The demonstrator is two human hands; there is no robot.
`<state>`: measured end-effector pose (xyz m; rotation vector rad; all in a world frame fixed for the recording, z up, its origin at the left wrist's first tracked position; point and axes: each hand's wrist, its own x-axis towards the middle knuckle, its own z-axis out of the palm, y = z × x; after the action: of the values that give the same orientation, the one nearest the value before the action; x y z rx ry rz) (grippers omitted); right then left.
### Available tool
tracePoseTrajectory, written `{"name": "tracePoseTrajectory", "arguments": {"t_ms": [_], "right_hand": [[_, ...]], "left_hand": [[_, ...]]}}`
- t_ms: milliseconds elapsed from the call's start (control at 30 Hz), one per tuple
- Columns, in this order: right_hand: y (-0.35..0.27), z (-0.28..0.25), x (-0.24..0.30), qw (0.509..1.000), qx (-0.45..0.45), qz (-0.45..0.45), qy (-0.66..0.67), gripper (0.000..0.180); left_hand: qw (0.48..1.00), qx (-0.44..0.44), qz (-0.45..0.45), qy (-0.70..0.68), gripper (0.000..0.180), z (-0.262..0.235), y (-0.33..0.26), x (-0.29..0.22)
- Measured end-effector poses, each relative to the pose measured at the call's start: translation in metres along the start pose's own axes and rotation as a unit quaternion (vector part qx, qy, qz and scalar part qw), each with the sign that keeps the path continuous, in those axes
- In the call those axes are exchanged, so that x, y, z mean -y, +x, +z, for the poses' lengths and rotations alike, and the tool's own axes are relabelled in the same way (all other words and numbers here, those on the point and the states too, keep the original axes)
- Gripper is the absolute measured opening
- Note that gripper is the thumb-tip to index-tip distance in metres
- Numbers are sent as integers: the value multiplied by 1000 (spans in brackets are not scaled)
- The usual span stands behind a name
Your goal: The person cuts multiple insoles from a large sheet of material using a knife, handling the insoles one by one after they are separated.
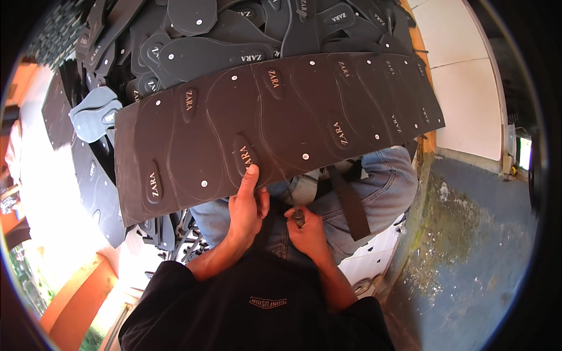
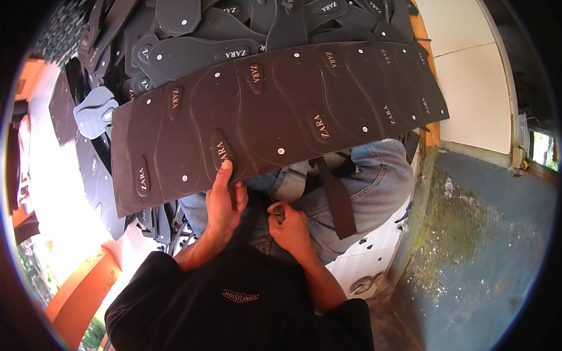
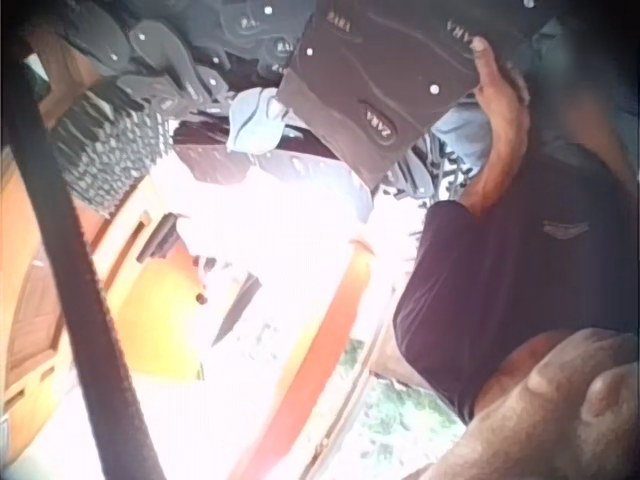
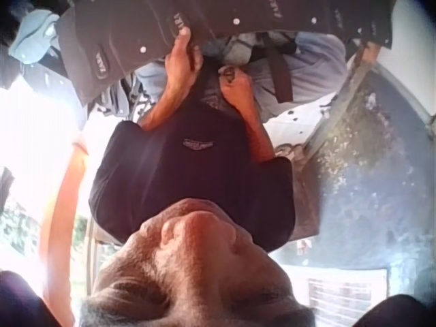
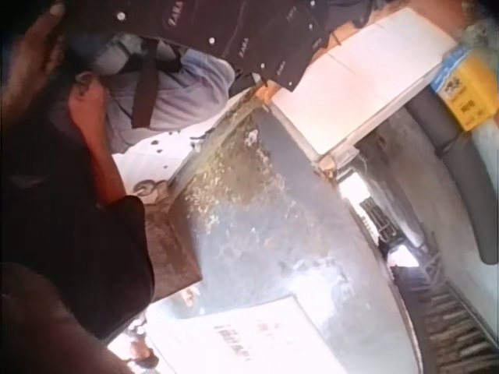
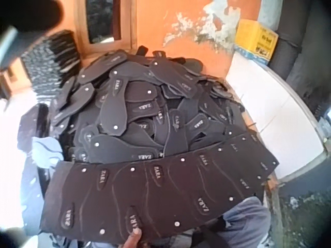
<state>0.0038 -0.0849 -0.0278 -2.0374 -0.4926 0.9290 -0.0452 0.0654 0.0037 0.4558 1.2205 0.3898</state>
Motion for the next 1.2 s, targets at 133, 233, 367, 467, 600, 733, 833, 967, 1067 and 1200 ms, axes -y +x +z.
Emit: {"name": "tracePoseTrajectory", "arguments": {"t_ms": [133,233,367,467,600,733,833,967,1067,1200], "right_hand": [[0,-3,6,1000,7,-2,-15,10],[-3,-8,0,998,12,-48,35,8],[-9,-11,-2,988,-42,-59,133,5],[-12,-13,-8,981,-58,-23,181,6],[-8,-8,-9,972,-49,40,228,4],[-6,-13,-9,987,-34,38,149,5],[-8,-21,-8,994,-56,22,87,8],[-7,-20,1,997,-59,35,34,11],[-10,-20,2,997,-62,39,5,12],[-10,-18,-3,997,-71,17,2,11]], "left_hand": [[999,24,22,-4,27,-6,1,3],[999,-24,37,-7,24,-1,-3,1],[982,-3,179,-54,19,-59,-6,-22],[966,-65,241,-64,20,-109,-2,-60],[944,-112,305,-51,24,-145,16,-64],[982,2,188,18,32,-107,16,-19],[988,102,93,71,39,-36,21,26],[988,95,122,23,34,23,28,40],[995,56,80,10,29,35,24,38],[997,59,40,37,26,39,13,31]]}}
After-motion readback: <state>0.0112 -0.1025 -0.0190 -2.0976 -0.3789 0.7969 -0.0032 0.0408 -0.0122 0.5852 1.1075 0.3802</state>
